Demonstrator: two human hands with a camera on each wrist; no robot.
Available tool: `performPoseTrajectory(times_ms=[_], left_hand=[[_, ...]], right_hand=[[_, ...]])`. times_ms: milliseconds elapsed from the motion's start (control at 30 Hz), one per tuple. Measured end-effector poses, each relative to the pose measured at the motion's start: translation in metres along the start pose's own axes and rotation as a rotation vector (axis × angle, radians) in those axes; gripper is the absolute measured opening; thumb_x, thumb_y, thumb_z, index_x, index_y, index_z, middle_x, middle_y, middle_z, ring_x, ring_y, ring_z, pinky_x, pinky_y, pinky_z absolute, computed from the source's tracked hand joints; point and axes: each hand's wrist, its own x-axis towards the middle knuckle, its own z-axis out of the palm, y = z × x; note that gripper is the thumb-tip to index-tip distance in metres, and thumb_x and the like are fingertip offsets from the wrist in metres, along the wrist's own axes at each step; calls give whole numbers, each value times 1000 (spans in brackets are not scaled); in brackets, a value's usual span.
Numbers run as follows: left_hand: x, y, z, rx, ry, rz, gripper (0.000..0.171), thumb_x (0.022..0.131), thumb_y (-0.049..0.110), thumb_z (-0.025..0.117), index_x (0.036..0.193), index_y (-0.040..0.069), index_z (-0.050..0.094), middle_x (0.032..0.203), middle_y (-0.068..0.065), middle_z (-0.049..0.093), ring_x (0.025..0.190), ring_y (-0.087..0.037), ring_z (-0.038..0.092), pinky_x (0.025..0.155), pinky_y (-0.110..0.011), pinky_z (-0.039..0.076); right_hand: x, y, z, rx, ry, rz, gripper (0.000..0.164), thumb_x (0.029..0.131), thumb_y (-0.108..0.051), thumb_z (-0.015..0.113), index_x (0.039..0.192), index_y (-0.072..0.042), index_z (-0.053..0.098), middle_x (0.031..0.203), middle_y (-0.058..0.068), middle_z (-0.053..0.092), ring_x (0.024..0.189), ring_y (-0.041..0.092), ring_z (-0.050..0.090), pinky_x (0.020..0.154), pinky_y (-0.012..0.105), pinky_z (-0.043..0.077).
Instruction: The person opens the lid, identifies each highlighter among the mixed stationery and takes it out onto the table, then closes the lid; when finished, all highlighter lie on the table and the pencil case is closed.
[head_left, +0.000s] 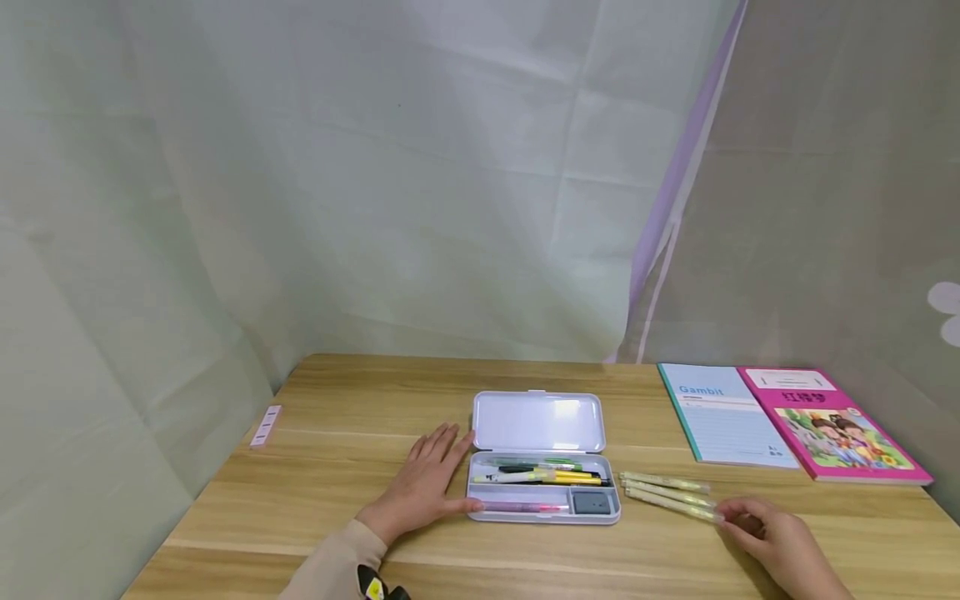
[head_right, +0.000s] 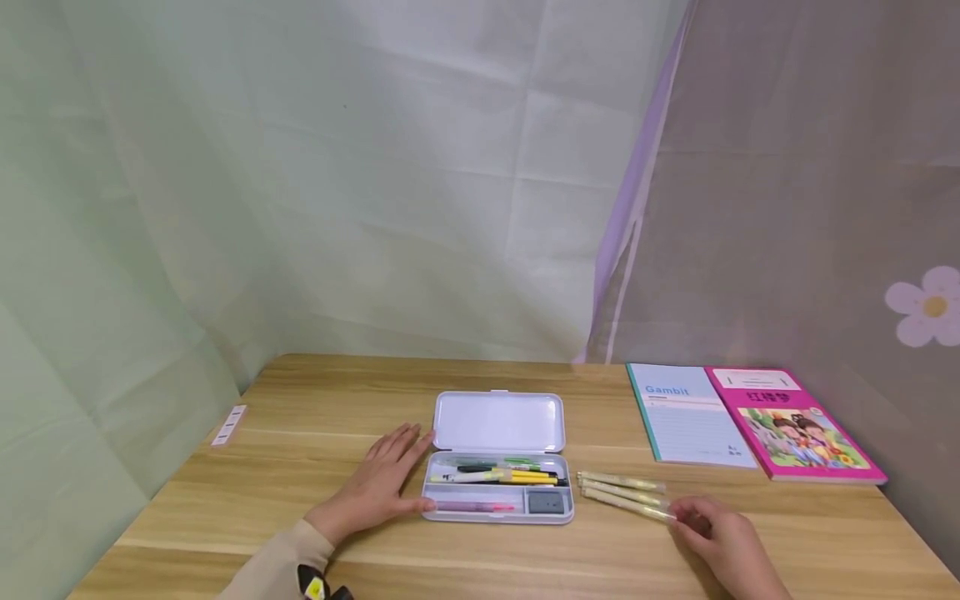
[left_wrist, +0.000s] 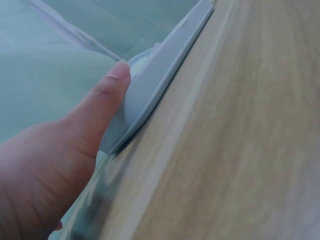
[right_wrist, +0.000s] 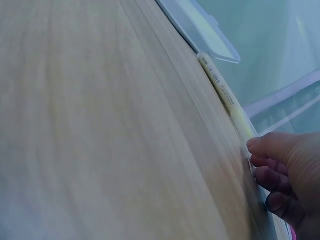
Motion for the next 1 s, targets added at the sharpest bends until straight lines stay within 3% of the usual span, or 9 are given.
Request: performPoseTrajectory(times_ms=[267,800,1000], left_hand=[[1,0,1,4,3,-1,100,76,70,62,151,12,30,156,-21,29,146,-40,22,116,-61,20],[1,-1,1,6,9,14,100,76,70,61,150,10,31,155,-22,29,145,-40,23,114,-62,22],[0,0,0,3,-2,4,100,76,69,62,151,11,30,156,-21,29,146,-40,22,115,-61,21]], right_hand=[[-1,0,2,-3,31,-46,13,81,-8,73,91,-15,69,87,-6,65,68,-10,48,60,17,48],[-1,-3,-8,-15,-35,-6,13,83,-15,73,95,-12,69,91,-3,68,70,-9,52,62,18,49],[-2,-11,-13,-26,13,-49,11,84,-14,73,94,-13,69,85,-7,64,66,-8,47,57,18,45]])
